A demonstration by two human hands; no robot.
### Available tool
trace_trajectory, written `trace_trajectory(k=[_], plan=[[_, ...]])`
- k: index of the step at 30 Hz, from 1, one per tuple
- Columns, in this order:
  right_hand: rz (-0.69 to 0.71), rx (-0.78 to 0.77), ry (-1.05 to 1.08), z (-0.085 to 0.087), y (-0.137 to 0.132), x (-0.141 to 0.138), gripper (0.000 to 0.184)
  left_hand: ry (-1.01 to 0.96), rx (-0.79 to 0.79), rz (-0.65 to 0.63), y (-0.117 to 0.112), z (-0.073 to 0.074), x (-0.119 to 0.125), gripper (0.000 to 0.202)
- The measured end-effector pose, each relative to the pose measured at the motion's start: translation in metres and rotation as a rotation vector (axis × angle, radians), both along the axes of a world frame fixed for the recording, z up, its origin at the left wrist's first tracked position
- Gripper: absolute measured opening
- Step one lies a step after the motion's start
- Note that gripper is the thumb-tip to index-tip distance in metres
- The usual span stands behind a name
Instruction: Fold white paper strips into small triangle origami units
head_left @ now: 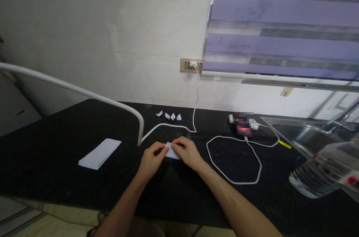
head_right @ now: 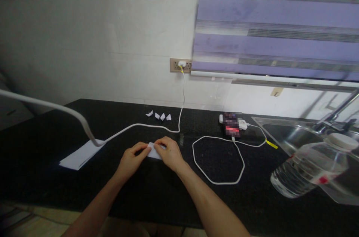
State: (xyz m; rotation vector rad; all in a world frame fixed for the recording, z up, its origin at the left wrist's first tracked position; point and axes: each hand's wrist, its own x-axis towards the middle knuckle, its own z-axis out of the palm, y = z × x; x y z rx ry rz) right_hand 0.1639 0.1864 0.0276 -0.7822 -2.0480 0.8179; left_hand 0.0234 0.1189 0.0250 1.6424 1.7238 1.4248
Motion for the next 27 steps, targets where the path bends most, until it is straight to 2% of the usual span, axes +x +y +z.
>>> trace_trajectory(k=[6,14,23,27], plan=[[0.021,-0.015,-0.027,0.008,0.012,0.008,0.016,0.087,-0.005,-0.056,0.014,0.012,0.004,0.023],[0.025,-0.038,-0.041,-0.001,0.007,0.006,0.018,0.093,-0.121,-0.126,0.004,0.009,0.001,0.024],[-0.050,-0.043,-0.022,0.007,0.015,0.017,0.020,0.000,-0.123,-0.003,-0.002,0.012,-0.015,0.026],[0.039,-0.026,-0.038,0.010,0.012,0.019,0.019,0.054,-0.114,-0.165,0.004,0.019,-0.006,0.024]])
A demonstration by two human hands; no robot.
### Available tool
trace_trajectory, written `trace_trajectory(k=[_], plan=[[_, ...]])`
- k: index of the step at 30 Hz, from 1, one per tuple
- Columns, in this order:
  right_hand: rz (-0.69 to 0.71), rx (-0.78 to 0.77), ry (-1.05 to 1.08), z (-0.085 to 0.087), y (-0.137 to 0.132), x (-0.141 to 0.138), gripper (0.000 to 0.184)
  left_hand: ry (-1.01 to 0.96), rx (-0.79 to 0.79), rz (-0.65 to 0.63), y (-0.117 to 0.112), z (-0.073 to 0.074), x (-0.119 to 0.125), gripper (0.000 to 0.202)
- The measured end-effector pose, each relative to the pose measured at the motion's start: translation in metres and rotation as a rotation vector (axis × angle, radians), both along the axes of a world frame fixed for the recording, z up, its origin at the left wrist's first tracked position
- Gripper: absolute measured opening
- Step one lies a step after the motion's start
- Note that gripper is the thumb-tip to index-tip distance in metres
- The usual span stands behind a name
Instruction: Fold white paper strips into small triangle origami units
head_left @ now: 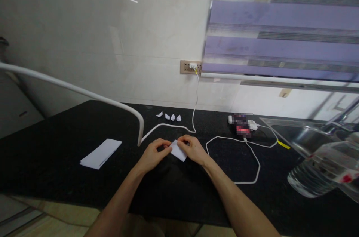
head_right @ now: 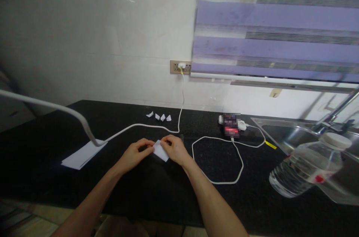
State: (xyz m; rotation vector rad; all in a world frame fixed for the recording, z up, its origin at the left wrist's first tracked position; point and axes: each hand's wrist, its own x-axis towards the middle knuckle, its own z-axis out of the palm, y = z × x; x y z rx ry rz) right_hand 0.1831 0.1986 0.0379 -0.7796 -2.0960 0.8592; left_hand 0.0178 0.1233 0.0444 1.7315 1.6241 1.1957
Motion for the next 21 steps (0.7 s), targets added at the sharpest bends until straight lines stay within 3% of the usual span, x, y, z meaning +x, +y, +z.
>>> trace_trajectory(k=[4,11,16,21], plan=[[0.074,0.103,-0.021,0.002,-0.006,-0.002,0.015,0.069,-0.067,-0.094,0.001,-0.001,0.006,0.021],[0.112,0.185,-0.069,0.003,-0.009,-0.005,0.011,0.088,-0.023,-0.076,-0.006,-0.013,0.005,0.023],[0.118,0.143,-0.051,0.000,-0.007,-0.010,0.015,0.106,-0.018,-0.041,-0.006,-0.013,0.008,0.025],[-0.053,-0.036,0.110,-0.004,-0.002,-0.013,0.023,0.041,0.038,0.077,-0.002,-0.017,0.007,0.026]])
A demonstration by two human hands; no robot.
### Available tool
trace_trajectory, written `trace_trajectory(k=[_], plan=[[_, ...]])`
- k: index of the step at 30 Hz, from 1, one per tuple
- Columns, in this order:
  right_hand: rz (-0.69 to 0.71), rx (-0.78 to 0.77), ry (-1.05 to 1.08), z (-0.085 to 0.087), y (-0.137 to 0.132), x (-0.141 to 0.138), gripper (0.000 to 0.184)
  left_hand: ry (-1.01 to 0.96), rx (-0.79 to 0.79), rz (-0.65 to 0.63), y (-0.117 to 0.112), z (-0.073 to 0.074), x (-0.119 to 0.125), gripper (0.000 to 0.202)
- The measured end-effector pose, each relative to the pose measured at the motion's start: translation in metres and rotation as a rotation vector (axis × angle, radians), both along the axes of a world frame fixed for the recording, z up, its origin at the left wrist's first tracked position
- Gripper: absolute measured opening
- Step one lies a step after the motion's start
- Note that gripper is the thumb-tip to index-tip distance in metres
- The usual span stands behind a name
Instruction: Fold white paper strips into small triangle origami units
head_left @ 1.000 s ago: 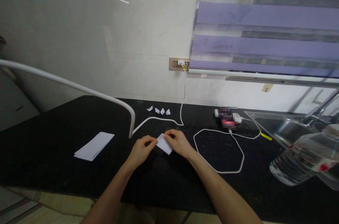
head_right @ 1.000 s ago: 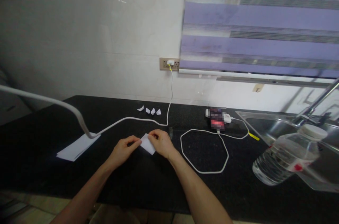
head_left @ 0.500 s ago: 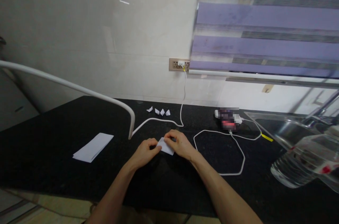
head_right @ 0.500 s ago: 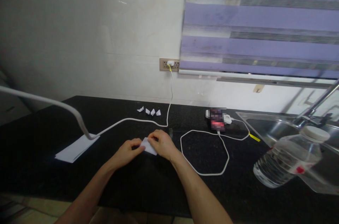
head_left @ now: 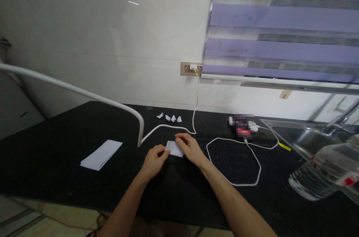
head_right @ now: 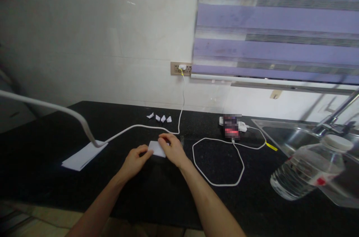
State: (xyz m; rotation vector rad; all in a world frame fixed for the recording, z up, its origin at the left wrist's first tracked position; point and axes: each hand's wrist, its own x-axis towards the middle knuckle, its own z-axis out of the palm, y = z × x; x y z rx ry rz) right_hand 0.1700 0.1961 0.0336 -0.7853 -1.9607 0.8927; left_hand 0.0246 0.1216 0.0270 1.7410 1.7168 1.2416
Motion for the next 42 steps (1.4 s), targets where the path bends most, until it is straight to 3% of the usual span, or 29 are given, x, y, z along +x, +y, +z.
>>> trace_trajectory(k=[4,10,12,21,28,42], plan=[[0.067,-0.188,-0.007,-0.005,0.001,-0.001,0.033,-0.041,0.059,0.086,0.003,-0.004,0.000,0.025],[0.179,-0.421,0.208,-0.015,-0.002,-0.006,0.040,-0.035,0.079,0.157,0.002,-0.008,-0.002,0.026],[0.199,-0.410,0.177,-0.017,-0.004,-0.007,0.034,-0.038,0.078,0.151,0.002,-0.009,-0.002,0.026],[0.054,-0.311,0.105,-0.023,-0.010,-0.009,0.025,0.015,0.108,0.111,0.006,-0.014,0.000,0.022],[0.054,-0.267,0.116,-0.027,-0.010,-0.008,0.026,0.017,0.123,0.074,0.008,-0.016,-0.001,0.021],[0.128,-0.248,0.132,-0.034,-0.002,-0.008,0.024,-0.047,-0.018,0.058,0.005,-0.010,-0.001,0.028]])
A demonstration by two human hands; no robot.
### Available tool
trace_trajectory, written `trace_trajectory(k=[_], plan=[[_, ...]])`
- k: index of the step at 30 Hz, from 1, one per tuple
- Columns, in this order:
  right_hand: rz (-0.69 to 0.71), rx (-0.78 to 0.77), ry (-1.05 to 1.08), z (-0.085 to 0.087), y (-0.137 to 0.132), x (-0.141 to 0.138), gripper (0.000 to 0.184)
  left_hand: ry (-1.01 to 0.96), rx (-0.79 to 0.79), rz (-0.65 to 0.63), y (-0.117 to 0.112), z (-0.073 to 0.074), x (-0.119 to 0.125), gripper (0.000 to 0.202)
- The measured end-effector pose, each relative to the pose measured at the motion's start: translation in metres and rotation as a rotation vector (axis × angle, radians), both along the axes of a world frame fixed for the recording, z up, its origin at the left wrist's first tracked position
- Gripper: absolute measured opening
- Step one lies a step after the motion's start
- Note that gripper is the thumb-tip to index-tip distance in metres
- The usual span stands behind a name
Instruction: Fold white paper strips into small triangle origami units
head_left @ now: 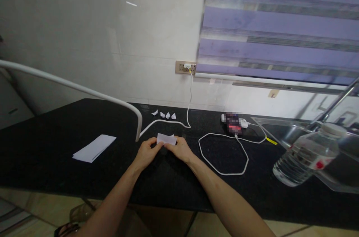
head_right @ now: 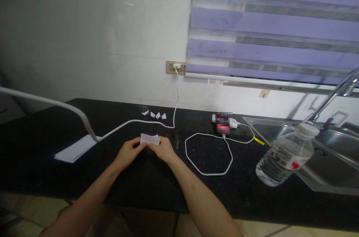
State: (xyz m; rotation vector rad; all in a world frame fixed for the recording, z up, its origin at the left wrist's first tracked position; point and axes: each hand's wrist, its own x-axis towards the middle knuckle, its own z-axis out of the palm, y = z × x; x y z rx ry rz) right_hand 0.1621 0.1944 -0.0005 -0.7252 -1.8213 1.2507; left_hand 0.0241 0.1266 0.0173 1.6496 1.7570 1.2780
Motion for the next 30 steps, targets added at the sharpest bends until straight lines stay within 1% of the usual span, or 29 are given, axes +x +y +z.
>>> trace_trajectory(k=[5,10,12,21,26,30], plan=[[-0.009,-0.015,-0.002,0.0026,0.0002,0.0015,0.026,0.002,0.032,-0.022,0.0019,-0.0032,-0.0008,0.027],[-0.028,-0.098,0.033,0.0044,0.0003,0.0036,0.030,0.018,0.024,0.000,0.0022,-0.0048,-0.0016,0.027],[-0.017,-0.106,0.046,0.0040,0.0000,0.0042,0.029,0.007,0.022,0.000,0.0016,-0.0047,-0.0020,0.028],[-0.024,-0.004,0.109,0.0030,-0.0046,0.0032,0.027,-0.008,0.030,-0.012,0.0023,-0.0064,-0.0034,0.029],[-0.038,-0.003,0.083,0.0054,-0.0075,0.0033,0.029,-0.032,0.048,-0.041,0.0029,-0.0056,-0.0035,0.030],[-0.072,0.007,0.065,0.0055,-0.0086,0.0005,0.027,-0.023,0.049,-0.016,0.0019,-0.0044,-0.0032,0.029]])
